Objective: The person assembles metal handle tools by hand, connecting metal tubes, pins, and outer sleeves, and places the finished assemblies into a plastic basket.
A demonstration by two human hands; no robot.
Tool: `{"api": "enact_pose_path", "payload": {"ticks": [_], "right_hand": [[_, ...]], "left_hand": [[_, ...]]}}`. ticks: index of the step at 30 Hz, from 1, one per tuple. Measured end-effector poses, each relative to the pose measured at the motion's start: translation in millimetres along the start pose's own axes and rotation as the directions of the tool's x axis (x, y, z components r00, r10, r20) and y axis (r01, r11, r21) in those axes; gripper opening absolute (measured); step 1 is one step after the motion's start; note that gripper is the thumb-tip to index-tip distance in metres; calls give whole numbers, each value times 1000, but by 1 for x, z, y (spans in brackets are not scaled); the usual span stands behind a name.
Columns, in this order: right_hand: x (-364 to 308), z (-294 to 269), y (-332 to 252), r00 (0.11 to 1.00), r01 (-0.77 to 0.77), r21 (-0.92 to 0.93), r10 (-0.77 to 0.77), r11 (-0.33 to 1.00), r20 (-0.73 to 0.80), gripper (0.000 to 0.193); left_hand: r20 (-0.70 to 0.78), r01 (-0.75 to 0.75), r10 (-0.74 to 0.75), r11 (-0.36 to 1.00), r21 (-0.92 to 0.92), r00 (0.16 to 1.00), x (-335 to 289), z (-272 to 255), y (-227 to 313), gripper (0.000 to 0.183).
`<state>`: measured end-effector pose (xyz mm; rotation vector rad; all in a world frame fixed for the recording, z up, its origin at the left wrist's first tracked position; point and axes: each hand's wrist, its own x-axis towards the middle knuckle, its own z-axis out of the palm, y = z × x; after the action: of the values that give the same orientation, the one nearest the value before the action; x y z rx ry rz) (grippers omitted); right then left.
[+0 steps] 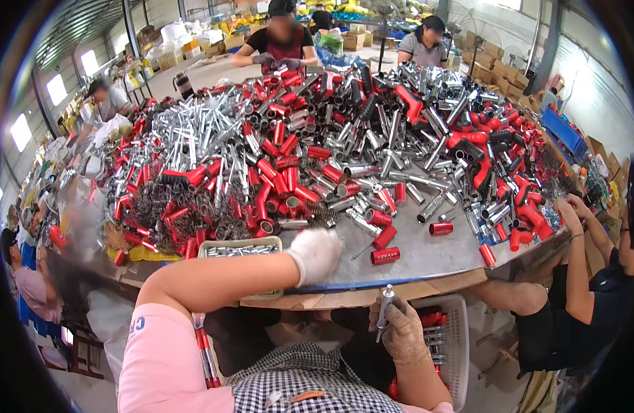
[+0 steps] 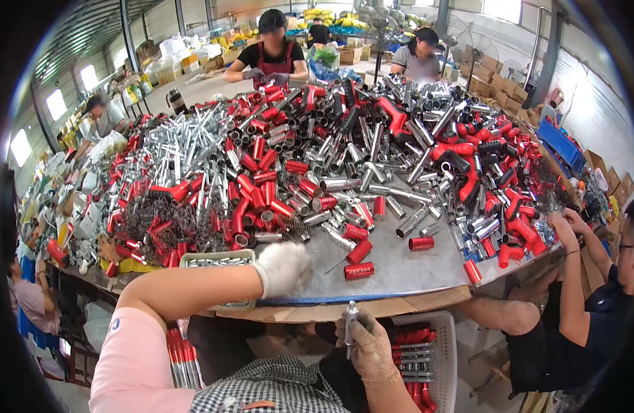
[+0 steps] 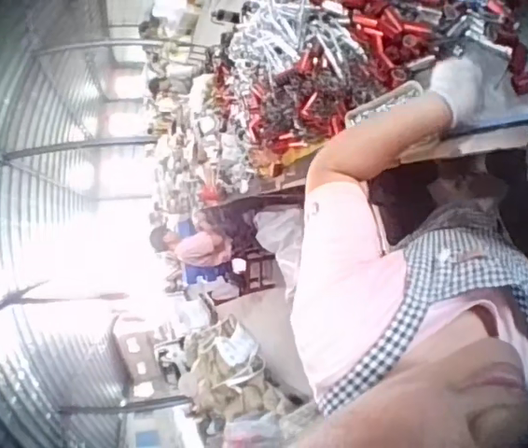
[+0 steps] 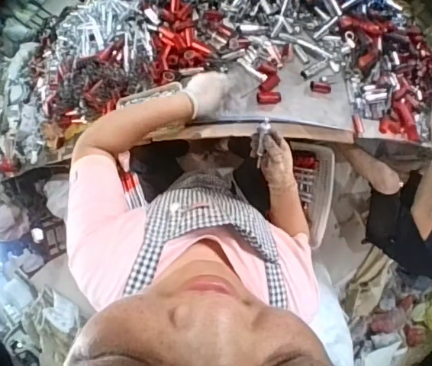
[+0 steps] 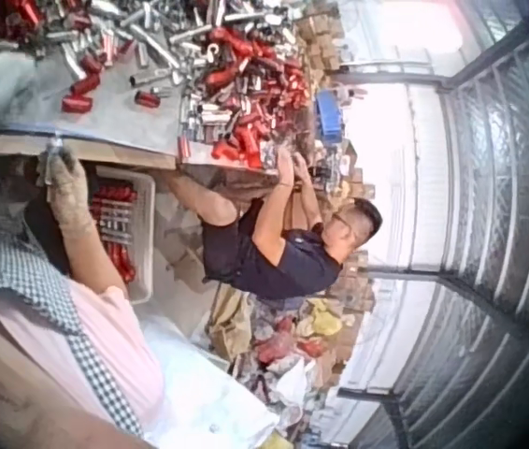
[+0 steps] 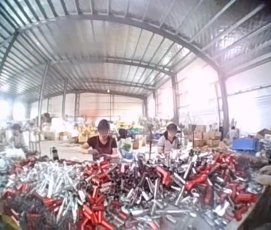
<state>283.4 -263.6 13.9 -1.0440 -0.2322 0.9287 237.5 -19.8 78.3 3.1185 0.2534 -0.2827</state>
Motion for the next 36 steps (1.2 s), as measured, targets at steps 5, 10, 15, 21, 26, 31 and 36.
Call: {"api": "enact_pose_path", "payload": {"ticks": [5, 10, 15, 21, 26, 31, 36], "right_hand": [[2, 4, -2, 998, 65, 192, -67, 979, 5, 30], [8, -15, -10, 980, 106, 193, -136, 975, 145, 47], [14, -23, -22, 985, 159, -145, -166, 977, -38, 59], [33, -34, -45, 952, 278, -178, -295, 944, -79, 50], [45, -28, -64, 938, 311, -173, -331, 935, -104, 49], [48, -32, -33, 923, 372, -83, -378, 924, -73, 53], [41, -50, -14, 898, 414, 17, -405, 910, -173, 54]], "left_hand": [[-82, 172, -178, 982, -77, 981, 47, 3, -30, 17], [-140, 153, -174, 977, -147, 975, 52, -6, -37, 18], [-177, -18, -4, 992, -123, 984, 50, 13, -36, 19], [-181, 1, -15, 997, -79, 983, 72, 10, -36, 20], [-192, -32, 6, 990, -134, 981, 107, 12, -32, 21], [-140, -224, 225, 974, 24, 964, 115, 29, -24, 19], [-129, -217, 239, 962, 164, 963, 123, 38, 3, 16]]}}
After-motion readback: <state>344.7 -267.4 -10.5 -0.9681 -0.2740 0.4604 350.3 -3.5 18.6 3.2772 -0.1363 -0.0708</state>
